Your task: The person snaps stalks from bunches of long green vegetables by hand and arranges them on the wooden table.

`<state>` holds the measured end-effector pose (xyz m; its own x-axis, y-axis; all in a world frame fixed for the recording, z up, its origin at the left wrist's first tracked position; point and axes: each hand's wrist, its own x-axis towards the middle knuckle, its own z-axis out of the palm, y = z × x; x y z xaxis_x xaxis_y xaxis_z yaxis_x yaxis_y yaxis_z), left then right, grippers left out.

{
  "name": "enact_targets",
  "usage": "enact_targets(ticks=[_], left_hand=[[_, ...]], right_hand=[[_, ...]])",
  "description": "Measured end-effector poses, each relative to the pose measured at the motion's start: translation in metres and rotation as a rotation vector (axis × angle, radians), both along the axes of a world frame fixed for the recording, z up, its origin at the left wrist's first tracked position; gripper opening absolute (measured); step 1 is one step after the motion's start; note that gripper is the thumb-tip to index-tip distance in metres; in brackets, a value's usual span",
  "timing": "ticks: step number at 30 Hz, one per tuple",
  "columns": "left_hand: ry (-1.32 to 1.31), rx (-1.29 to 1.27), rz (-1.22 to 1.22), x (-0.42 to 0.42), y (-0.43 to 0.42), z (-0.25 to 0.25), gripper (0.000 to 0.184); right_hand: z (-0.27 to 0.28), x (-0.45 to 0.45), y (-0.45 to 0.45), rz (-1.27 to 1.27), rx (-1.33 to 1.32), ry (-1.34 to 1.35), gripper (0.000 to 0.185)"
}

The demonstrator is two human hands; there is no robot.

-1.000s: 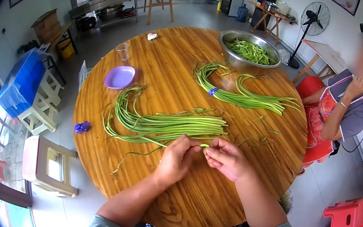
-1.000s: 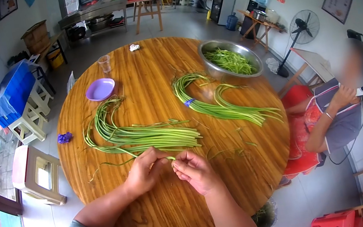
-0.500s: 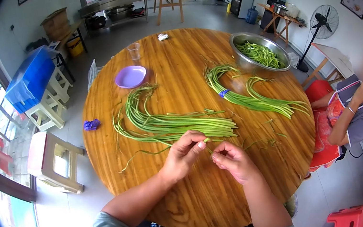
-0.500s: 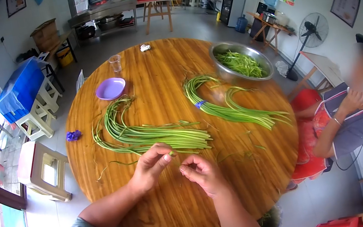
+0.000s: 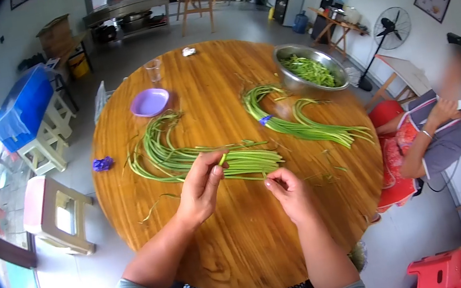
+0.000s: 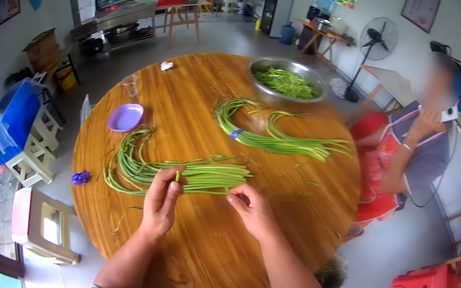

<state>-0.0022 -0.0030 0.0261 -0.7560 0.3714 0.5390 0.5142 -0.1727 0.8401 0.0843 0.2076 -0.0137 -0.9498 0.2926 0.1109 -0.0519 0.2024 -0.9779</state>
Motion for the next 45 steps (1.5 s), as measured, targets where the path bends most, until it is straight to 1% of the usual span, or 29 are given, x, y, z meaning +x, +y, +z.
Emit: enact_targets(ticks=[1, 2, 3, 4, 6, 8, 10, 11, 12, 14, 16, 18, 19, 20, 22, 25, 27, 28, 29, 30, 32, 34, 36, 39, 41, 42, 43, 44, 45], left_hand=[[0.105, -0.123, 0.024, -0.002, 0.002, -0.005, 0.023], [0.108, -0.097, 0.004, -0.001, 0.004, -0.006, 0.023], [0.193, -0.149, -0.033, -0.001, 0.006, -0.007, 0.024], [0.279, -0.202, -0.07, 0.0, 0.008, -0.009, 0.026], [0.308, -0.207, -0.118, 0.001, 0.01, -0.014, 0.023], [0.292, -0.258, -0.153, 0.002, 0.012, -0.023, 0.02], [0.284, -0.3, -0.144, 0.007, 0.01, -0.016, 0.025], [0.302, -0.315, -0.149, 0.007, 0.009, -0.016, 0.029], [0.32, -0.329, -0.147, 0.006, 0.008, -0.014, 0.033], [0.299, -0.293, -0.17, 0.008, 0.009, -0.01, 0.046], [0.314, -0.344, -0.162, 0.009, 0.009, -0.009, 0.042], [0.25, -0.324, -0.16, 0.012, 0.012, -0.011, 0.033], [0.245, -0.322, -0.169, 0.014, 0.014, -0.013, 0.033], [0.259, -0.317, -0.126, 0.015, 0.017, -0.015, 0.028], [0.28, -0.318, -0.07, 0.014, 0.019, -0.016, 0.023], [0.399, -0.347, -0.089, 0.009, 0.016, -0.022, 0.015], [0.39, -0.421, -0.106, 0.01, 0.012, -0.021, 0.014], [0.341, -0.425, -0.12, 0.013, 0.014, -0.017, 0.011], [0.312, -0.39, -0.122, 0.012, 0.015, -0.022, 0.01], [0.287, -0.375, -0.139, 0.013, 0.016, -0.02, 0.012], [0.268, -0.368, -0.166, 0.014, 0.015, -0.018, 0.014], [0.236, -0.354, -0.191, 0.016, 0.014, -0.014, 0.015], [0.226, -0.343, -0.178, 0.014, 0.013, -0.017, 0.015], [0.171, -0.322, -0.161, 0.01, 0.01, -0.016, 0.016], [0.123, -0.309, -0.147, 0.008, 0.008, -0.011, 0.016], [0.037, -0.305, -0.174, 0.007, 0.006, -0.007, 0.016], [-0.049, -0.301, -0.203, 0.006, 0.003, -0.006, 0.017], [-0.054, -0.298, -0.197, 0.002, 0.002, -0.007, 0.017], [-0.118, -0.286, -0.269, -0.001, 0.002, -0.01, 0.016]], right_hand=[[0.007, 0.001, 0.0, -0.03, -0.085, 0.036, 0.008], [0.014, 0.003, 0.002, -0.06, -0.167, 0.076, 0.008], [0.018, 0.006, 0.008, -0.076, -0.218, 0.125, 0.008], [0.03, 0.012, 0.01, -0.1, -0.195, 0.129, 0.008], [0.061, 0.03, 0.016, -0.181, -0.203, 0.24, 0.006], [0.08, 0.058, 0.034, -0.274, -0.086, 0.224, 0.008], [0.09, 0.094, 0.056, -0.374, 0.413, 0.343, 0.009], [0.1, 0.116, 0.063, -0.445, 0.614, 0.308, 0.009], [0.103, 0.137, 0.072, -0.461, 0.653, 0.277, 0.009], [0.094, 0.182, 0.094, -0.641, 0.701, -0.068, 0.01], [0.067, 0.219, 0.128, -0.667, 0.76, -0.092, 0.012], [0.052, 0.247, 0.147, -0.701, 0.91, -0.196, 0.015], [0.048, 0.26, 0.156, -0.707, 0.989, -0.389, 0.015], [0.04, 0.269, 0.165, -0.709, 0.989, -0.395, 0.015], [0.024, 0.281, 0.179, -0.751, 1.182, -0.321, 0.012], [0.005, 0.282, 0.194, -0.822, 1.207, -0.236, 0.013], [0.001, 0.253, 0.185, -0.765, 0.984, -0.029, 0.013], [0.022, 0.225, 0.153, -0.778, 0.747, -0.072, 0.016], [0.024, 0.205, 0.138, -0.728, 0.468, -0.107, 0.017], [0.035, 0.178, 0.11, -0.648, 0.383, -0.017, 0.018], [0.046, 0.129, 0.069, -0.417, 0.394, 0.138, 0.02], [0.063, 0.089, 0.023, -0.246, 0.307, 0.165, 0.024], [0.065, 0.052, -0.005, -0.1, 0.309, 0.2, 0.024], [0.07, 0.019, -0.024, -0.005, 0.433, 0.14, 0.024], [0.073, 0.007, -0.029, 0.016, 0.4, 0.134, 0.017], [0.073, 0.003, -0.031, 0.024, 0.38, 0.126, 0.014], [0.072, -0.001, -0.03, 0.065, 0.349, 0.15, 0.013], [0.07, -0.004, -0.029, 0.073, 0.351, 0.147, 0.013], [0.067, -0.006, -0.027, 0.112, 0.228, 0.124, 0.012]])
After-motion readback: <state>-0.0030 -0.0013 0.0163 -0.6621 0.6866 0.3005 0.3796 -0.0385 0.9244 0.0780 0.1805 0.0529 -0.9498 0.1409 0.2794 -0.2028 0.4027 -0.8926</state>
